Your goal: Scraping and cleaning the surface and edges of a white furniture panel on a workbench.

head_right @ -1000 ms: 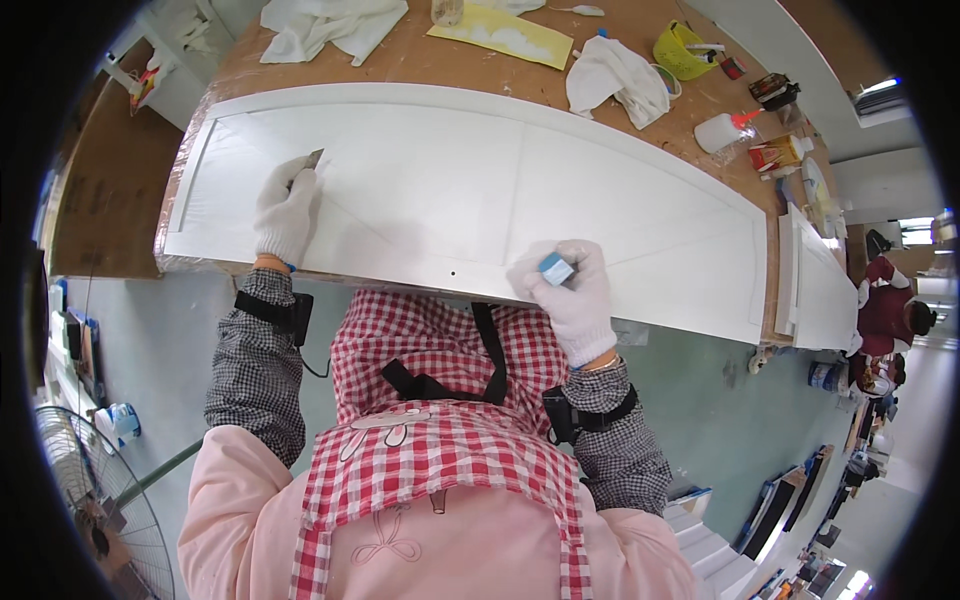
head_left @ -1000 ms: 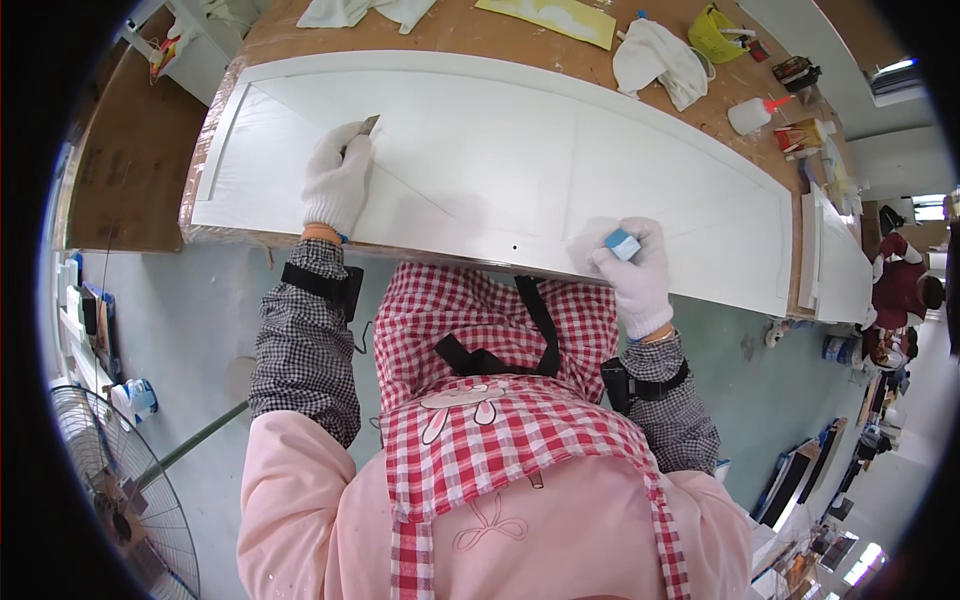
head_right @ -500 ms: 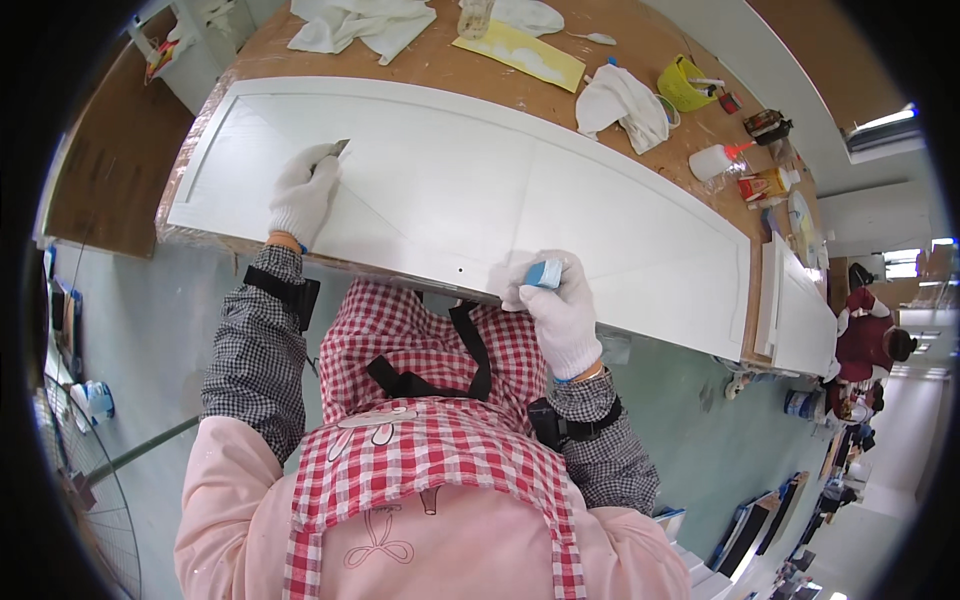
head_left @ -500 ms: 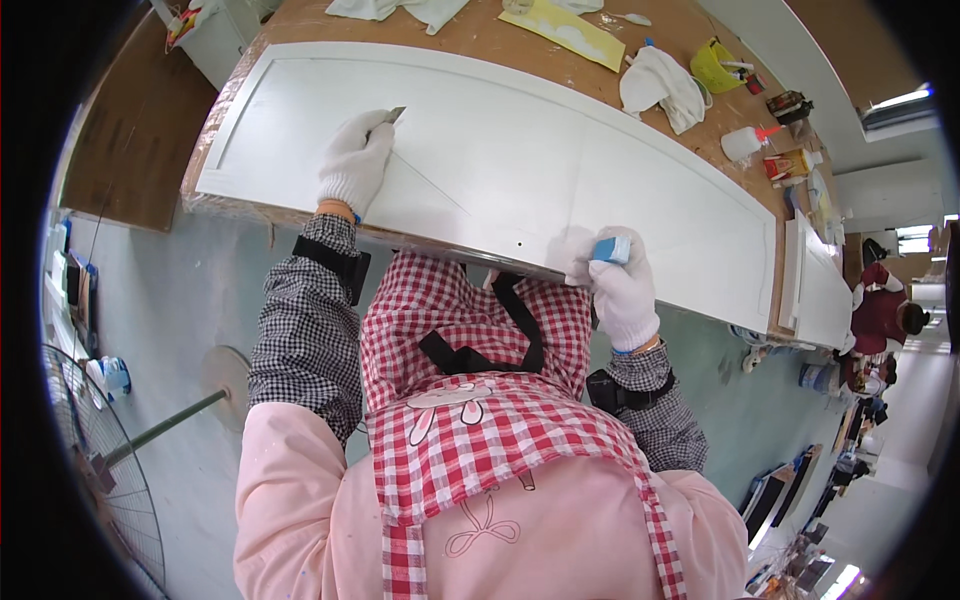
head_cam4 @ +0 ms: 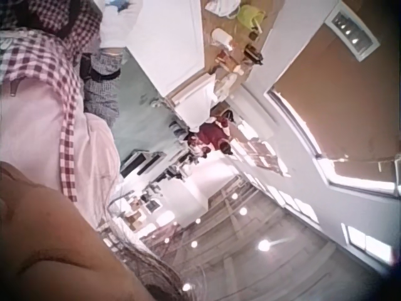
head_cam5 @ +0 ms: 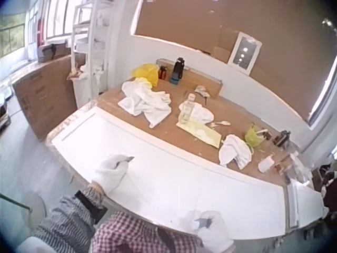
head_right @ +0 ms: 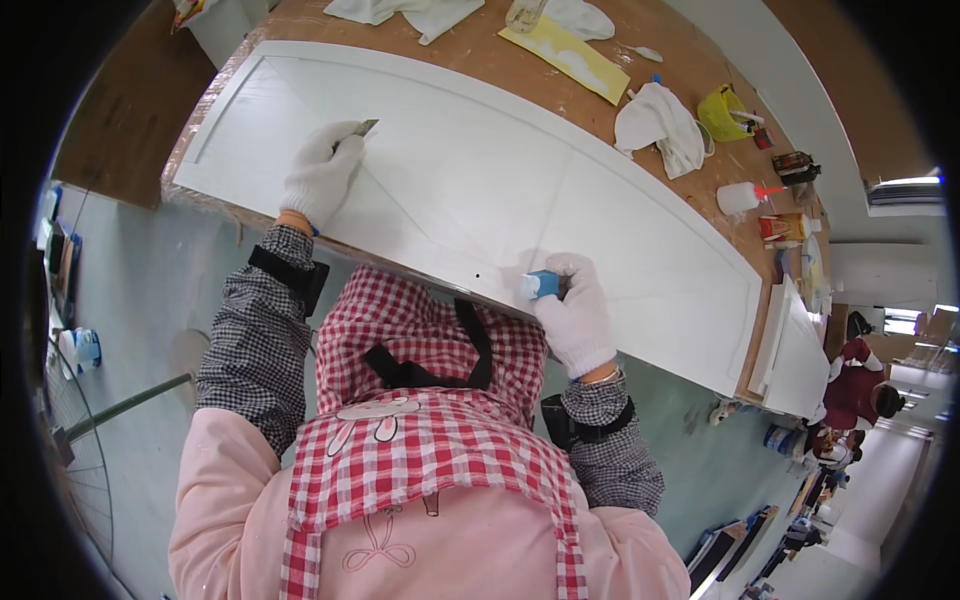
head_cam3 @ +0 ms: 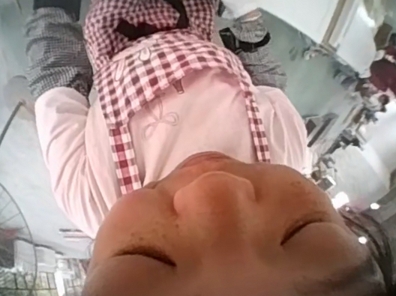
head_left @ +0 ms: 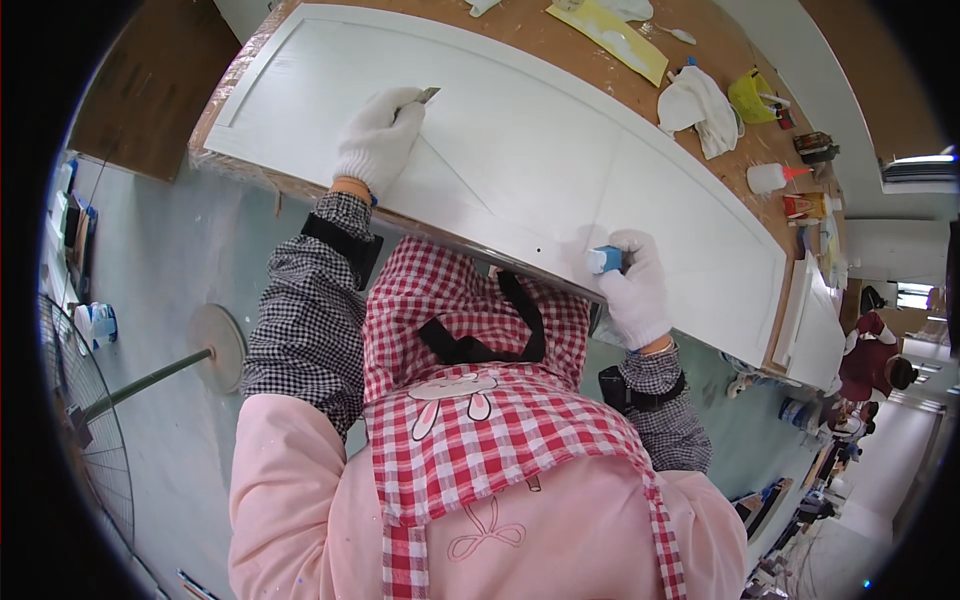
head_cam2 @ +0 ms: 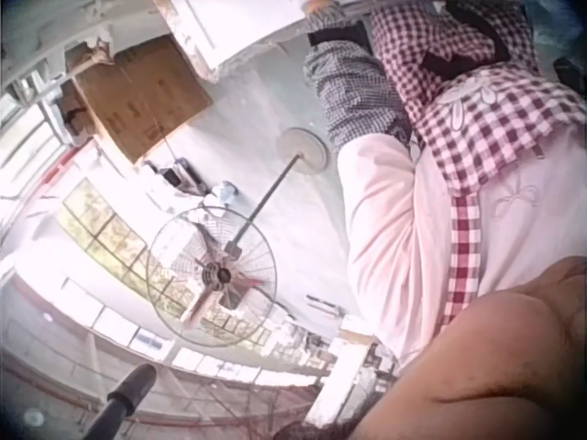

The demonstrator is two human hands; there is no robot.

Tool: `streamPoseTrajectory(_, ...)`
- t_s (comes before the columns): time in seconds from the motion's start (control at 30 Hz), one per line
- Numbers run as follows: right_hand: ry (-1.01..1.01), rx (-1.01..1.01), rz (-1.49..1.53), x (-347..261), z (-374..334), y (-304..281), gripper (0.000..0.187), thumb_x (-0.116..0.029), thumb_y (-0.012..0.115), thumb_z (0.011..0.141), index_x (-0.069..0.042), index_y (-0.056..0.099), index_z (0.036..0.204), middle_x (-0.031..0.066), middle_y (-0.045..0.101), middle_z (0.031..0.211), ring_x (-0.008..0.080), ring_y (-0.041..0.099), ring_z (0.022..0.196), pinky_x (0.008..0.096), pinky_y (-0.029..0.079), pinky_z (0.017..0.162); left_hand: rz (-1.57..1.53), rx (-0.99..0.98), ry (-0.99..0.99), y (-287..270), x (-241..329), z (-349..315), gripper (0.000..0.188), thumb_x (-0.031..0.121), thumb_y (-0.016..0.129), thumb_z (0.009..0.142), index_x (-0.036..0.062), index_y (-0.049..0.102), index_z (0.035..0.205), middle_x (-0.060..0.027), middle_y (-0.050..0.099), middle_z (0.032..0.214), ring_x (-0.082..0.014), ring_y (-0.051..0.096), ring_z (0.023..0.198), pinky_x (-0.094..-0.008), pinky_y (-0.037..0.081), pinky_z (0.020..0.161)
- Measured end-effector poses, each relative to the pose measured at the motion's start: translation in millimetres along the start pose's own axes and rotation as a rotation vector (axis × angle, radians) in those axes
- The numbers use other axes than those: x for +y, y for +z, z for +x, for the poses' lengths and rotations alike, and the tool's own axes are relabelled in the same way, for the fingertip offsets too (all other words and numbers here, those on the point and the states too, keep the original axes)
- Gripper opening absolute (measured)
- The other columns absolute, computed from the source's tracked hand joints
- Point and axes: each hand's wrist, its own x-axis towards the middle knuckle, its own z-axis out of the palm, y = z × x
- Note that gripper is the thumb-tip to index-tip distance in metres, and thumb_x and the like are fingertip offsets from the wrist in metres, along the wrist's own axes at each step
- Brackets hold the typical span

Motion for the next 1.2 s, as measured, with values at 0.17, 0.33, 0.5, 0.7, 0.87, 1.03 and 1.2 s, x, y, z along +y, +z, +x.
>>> streamPoseTrajectory(0.17, -0.189, 0.019, -0.393, 4.4, 12.9, -19.2, 0.036, 0.002, 0.058, 0.084, -0.006, 0.054, 0.119, 0.0045, 0.059, 0.091, 0.0129, 0.06, 0.08, 0.0293, 0.051, 0.073, -0.073, -0.02, -0.057, 0.9, 1.4, -1.3, 0.035, 0.025, 0.057, 0.098, 0.0025, 0.068, 0.122, -0.0167, 0.07, 0.11, -0.0264, 0.067, 0.101, -0.0337, 0.051, 0.091)
streamPoseTrajectory(0.33, 0.211, -0.109, 0.259, -22.7, 13.5, -18.5, 0.044, 0.004, 0.057, 0.085, -0.009, 0.049, 0.126, 0.0073, 0.061, 0.087, 0.0138, 0.06, 0.065, 0.0277, 0.05, 0.058, -0.011, -0.003, -0.001, -1.6, -1.6, -0.6, 0.035, 0.02, 0.057, 0.097, -0.0007, 0.067, 0.124, -0.0158, 0.071, 0.109, -0.0231, 0.066, 0.1, -0.0317, 0.051, 0.091)
streamPoseTrajectory(0.5, 0.289, -0.222, 0.443, -22.9, 8.8, -20.1, 0.042, 0.004, 0.057, 0.088, -0.009, 0.049, 0.127, 0.0073, 0.061, 0.084, 0.0135, 0.06, 0.059, 0.0261, 0.049, 0.053, 0.02, 0.0, -0.007, -1.6, 1.8, 0.2, 0.035, 0.019, 0.057, 0.097, -0.0009, 0.067, 0.124, -0.0156, 0.071, 0.109, -0.0228, 0.066, 0.098, -0.0318, 0.051, 0.09)
streamPoseTrajectory(0.7, 0.292, -0.034, 0.337, -14.4, 4.3, -12.5, 0.05, 0.006, 0.06, 0.087, -0.013, 0.049, 0.132, 0.0077, 0.064, 0.092, 0.0155, 0.067, 0.073, 0.0263, 0.055, 0.06, 0.026, -0.01, -0.024, -0.2, 2.7, 0.5, 0.035, 0.02, 0.058, 0.097, -0.0012, 0.067, 0.124, -0.0157, 0.07, 0.11, -0.0224, 0.065, 0.098, -0.0317, 0.051, 0.09)
streamPoseTrajectory(0.87, 0.256, -0.19, 0.447, -11.1, 3.9, -23.1, 0.049, 0.003, 0.059, 0.089, -0.008, 0.045, 0.134, 0.0109, 0.062, 0.106, 0.0181, 0.068, 0.086, 0.0289, 0.058, 0.07, 0.023, -0.025, -0.053, -0.9, 6.7, -0.7, 0.035, 0.02, 0.058, 0.097, -0.0016, 0.066, 0.123, -0.016, 0.07, 0.11, -0.0226, 0.065, 0.1, -0.0317, 0.051, 0.091)
streamPoseTrajectory(1.03, 0.275, -0.174, 0.653, -15.9, 5.4, -21.4, 0.05, 0.0, 0.064, 0.088, -0.007, 0.048, 0.135, 0.0096, 0.064, 0.104, 0.0187, 0.068, 0.086, 0.0296, 0.057, 0.072, -0.023, 0.004, -0.015, 3.3, -3.6, 0.9, 0.036, 0.021, 0.058, 0.097, -0.0005, 0.067, 0.124, -0.0095, 0.07, 0.098, -0.015, 0.063, 0.083, -0.0286, 0.052, 0.076)
streamPoseTrajectory(1.2, 0.277, -0.031, 0.085, -27.1, 18.6, -18.9, 0.041, -0.004, 0.063, 0.09, 0.0, 0.054, 0.13, 0.0096, 0.066, 0.105, 0.0172, 0.068, 0.085, 0.0289, 0.057, 0.072, 0.014, 0.025, 0.034, 5.5, -7.3, 2.0, 0.036, 0.021, 0.058, 0.097, -0.0004, 0.067, 0.124, -0.0055, 0.068, 0.092, -0.0108, 0.06, 0.075, -0.0266, 0.05, 0.068)
